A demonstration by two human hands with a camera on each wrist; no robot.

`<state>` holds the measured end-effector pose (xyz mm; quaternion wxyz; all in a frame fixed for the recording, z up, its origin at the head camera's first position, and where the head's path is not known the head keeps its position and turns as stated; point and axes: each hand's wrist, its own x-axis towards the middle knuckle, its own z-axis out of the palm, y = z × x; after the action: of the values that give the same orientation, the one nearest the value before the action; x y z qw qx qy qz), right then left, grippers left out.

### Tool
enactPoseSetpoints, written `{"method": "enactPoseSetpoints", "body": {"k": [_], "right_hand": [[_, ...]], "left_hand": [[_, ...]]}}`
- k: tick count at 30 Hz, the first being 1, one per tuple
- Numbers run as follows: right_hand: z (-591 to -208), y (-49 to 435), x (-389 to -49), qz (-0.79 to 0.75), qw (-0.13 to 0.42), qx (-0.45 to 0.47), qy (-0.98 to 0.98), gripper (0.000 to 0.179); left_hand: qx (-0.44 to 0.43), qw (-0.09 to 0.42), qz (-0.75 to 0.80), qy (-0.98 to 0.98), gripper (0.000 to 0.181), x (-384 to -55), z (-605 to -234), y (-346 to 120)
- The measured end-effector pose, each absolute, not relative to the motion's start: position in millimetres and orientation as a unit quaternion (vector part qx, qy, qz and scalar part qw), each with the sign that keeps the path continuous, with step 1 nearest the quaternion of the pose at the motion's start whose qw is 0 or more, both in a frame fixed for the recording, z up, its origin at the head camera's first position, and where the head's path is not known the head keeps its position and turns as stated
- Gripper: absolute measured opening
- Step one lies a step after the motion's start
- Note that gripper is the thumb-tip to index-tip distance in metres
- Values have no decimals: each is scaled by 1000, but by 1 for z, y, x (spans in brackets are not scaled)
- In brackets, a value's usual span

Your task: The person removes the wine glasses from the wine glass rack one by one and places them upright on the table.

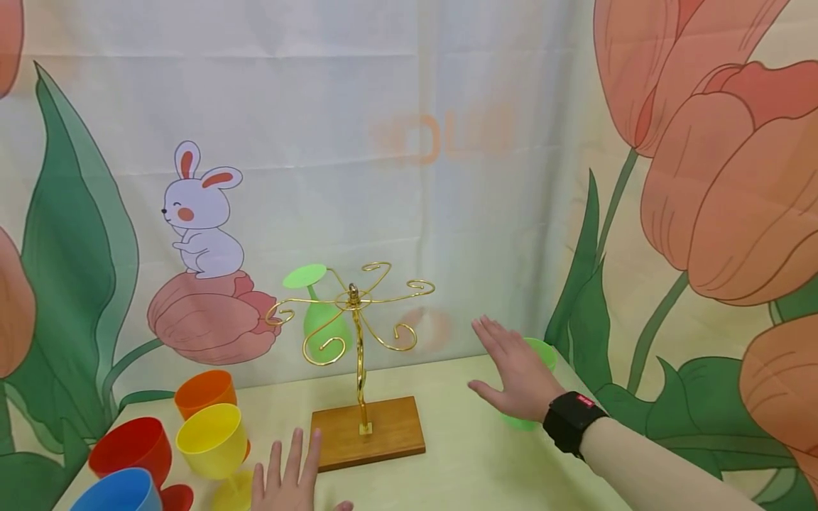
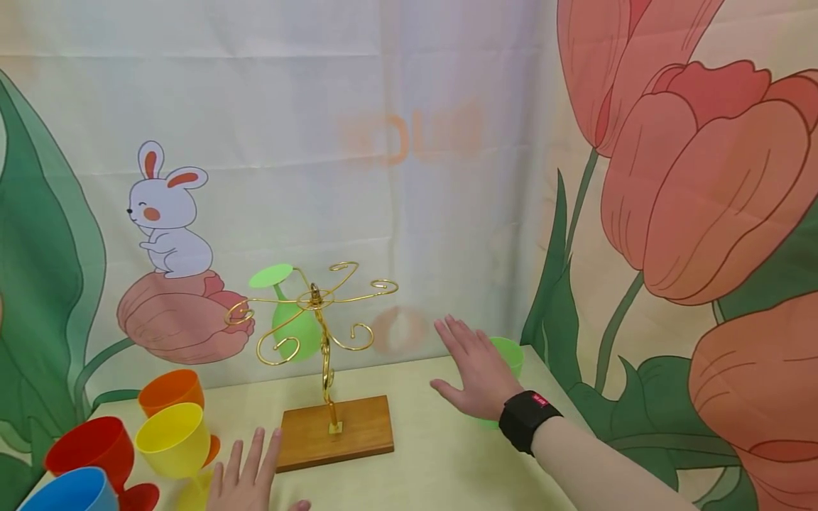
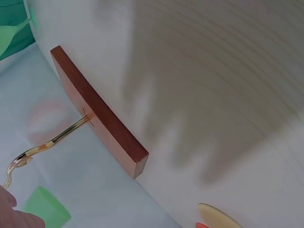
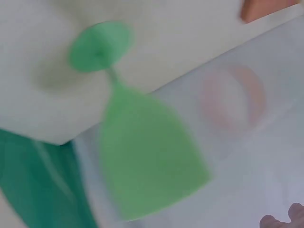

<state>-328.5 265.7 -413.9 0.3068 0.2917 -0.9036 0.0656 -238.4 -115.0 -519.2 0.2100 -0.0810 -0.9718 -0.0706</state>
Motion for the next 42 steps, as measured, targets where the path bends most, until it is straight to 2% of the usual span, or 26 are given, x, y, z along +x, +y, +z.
{"method": "enactPoseSetpoints", "body": {"k": [6,12,19,24,30,34,39,42], "right_hand": [[-397,222,-317,109,322,346,-874,91],[-378,185,-309,161,354,406,-827,86],[-360,155,-310,162,391,451,-785,82],[-358,145,-315,156,405,472,-768,74],[-357,139,-315,136,413,477,-764,54],[-352,136,-314,123,430,456,-770,51],[-350,132,-311,111,441,437,-776,57],[-350,132,-310,112,440,428,-781,61]], "left_hand": [[-72,209,-68,-973,104,-236,-522,-118],[-83,212,-82,-970,96,-233,-535,-117],[-80,182,-87,-976,92,-229,-537,-112],[-82,205,-89,-971,87,-230,-541,-110],[-70,143,-97,-983,86,-227,-539,-110],[-69,121,-94,-986,86,-226,-537,-109],[-81,166,-94,-978,84,-226,-541,-111],[-123,221,-103,-962,87,-227,-536,-115]]}}
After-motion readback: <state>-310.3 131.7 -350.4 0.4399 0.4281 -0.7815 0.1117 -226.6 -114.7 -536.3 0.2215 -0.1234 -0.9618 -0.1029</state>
